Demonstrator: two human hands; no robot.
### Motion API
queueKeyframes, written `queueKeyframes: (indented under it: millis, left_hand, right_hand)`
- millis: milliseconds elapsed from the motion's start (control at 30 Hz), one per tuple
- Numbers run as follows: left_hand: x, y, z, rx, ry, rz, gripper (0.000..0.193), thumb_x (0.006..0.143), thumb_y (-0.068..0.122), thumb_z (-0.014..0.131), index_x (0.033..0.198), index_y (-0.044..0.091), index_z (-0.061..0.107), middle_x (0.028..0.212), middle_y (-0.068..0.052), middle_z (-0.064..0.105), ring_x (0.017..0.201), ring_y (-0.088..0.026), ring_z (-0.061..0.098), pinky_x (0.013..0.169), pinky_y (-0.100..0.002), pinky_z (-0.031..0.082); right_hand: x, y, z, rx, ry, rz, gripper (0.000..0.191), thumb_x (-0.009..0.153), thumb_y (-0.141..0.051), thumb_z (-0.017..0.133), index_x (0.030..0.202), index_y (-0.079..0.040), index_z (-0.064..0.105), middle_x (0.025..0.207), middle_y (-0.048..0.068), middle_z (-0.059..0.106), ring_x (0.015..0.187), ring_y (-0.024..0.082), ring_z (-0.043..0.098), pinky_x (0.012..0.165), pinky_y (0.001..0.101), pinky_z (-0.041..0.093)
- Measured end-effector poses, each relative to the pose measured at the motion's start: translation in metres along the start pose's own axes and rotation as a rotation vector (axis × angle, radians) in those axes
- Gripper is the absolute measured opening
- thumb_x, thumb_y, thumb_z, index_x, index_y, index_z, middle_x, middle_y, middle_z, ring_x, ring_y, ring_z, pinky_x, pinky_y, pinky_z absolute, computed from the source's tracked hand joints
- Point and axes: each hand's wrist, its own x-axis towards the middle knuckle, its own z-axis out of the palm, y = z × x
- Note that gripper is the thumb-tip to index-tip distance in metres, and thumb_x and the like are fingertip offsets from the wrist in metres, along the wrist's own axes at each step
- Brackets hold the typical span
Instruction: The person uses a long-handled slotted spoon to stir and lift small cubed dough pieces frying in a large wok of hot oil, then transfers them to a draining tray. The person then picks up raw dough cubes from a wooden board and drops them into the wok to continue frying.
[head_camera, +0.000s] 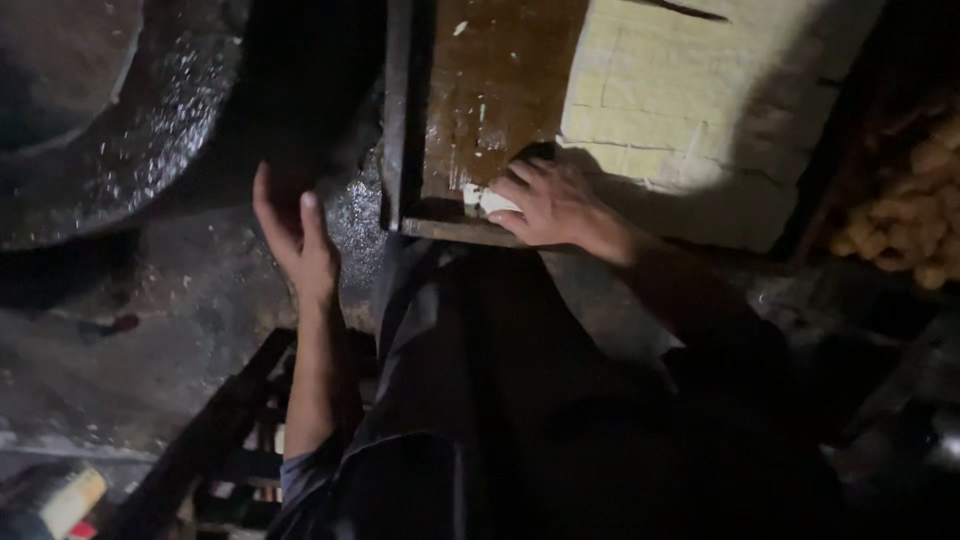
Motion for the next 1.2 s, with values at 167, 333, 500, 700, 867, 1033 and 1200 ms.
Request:
queueKeyframes:
  millis: [167,333,500,700,867,1033,1200]
  left_hand:
    - [-0.008,0.026,0.022,0.039,0.027,-0.035,0.062,0.11,0.016,0.062,0.162,0.003,0.03,0.154,-0.021,0.054,0.144,-0.029,0.055,0.126,-0.043,0.043]
    - [-0.017,0.039,0.063,-0.178,-0.082,-0.172,0.064,0.104,0.018,0.064,0.159,0.004,0.034,0.139,-0.016,0.062,0.128,-0.026,0.062,0.115,-0.041,0.05]
    - [-0.01,0.02,0.124,-0.47,-0.252,-0.595,0.062,0.102,0.038,0.057,0.152,0.005,0.04,0.136,-0.012,0.062,0.125,-0.026,0.06,0.108,-0.043,0.049]
    - [-0.006,-0.006,0.154,-1.102,-0.283,-0.798,0.06,0.107,0.06,0.049,0.138,0.009,0.058,0.132,-0.014,0.066,0.127,-0.032,0.061,0.108,-0.051,0.047]
    - [0.01,-0.006,0.128,-1.125,-0.218,-0.797,0.061,0.098,0.068,0.047,0.121,0.016,0.067,0.112,-0.014,0.069,0.108,-0.04,0.066,0.085,-0.057,0.054]
    - [0.014,0.012,0.115,-1.22,-0.069,-0.904,0.063,0.094,0.069,0.041,0.12,0.016,0.063,0.123,-0.014,0.069,0.116,-0.04,0.066,0.091,-0.058,0.056]
    - [0.007,0.018,0.115,-1.198,-0.197,-0.823,0.067,0.098,0.068,0.043,0.131,0.013,0.063,0.124,-0.015,0.069,0.114,-0.041,0.066,0.089,-0.055,0.055]
  right_hand:
    - [0.002,0.003,-0.006,-0.002,-0.16,0.069,0.052,0.09,-0.052,0.062,0.132,-0.02,0.063,0.135,0.012,0.057,0.092,0.033,0.069,0.064,0.0458,0.056]
    - [0.009,0.009,-0.003,0.004,-0.258,0.209,0.046,0.097,-0.053,0.061,0.129,-0.021,0.062,0.121,0.01,0.061,0.089,0.025,0.067,0.068,0.0427,0.056]
    - [0.044,0.029,-0.016,0.768,0.073,0.477,0.035,0.106,-0.039,0.061,0.128,-0.012,0.062,0.117,0.013,0.069,0.095,0.02,0.068,0.081,0.0386,0.056]
    - [0.036,-0.016,0.001,0.494,0.605,0.0,0.037,0.104,-0.024,0.064,0.135,-0.004,0.059,0.134,0.02,0.058,0.125,0.027,0.058,0.104,0.0441,0.053]
    - [0.0,-0.016,-0.003,0.364,0.342,0.089,0.028,0.102,-0.03,0.064,0.124,-0.013,0.067,0.136,0.01,0.065,0.132,0.028,0.058,0.112,0.0496,0.044]
    - [-0.009,-0.009,0.003,0.089,0.126,-0.247,0.027,0.093,-0.041,0.069,0.106,-0.017,0.073,0.127,0.008,0.067,0.13,0.036,0.054,0.107,0.0708,0.023]
    - [-0.014,-0.006,0.0,0.259,-0.101,-0.148,0.035,0.097,-0.044,0.068,0.107,-0.011,0.069,0.114,0.009,0.065,0.118,0.032,0.059,0.103,0.0527,0.041]
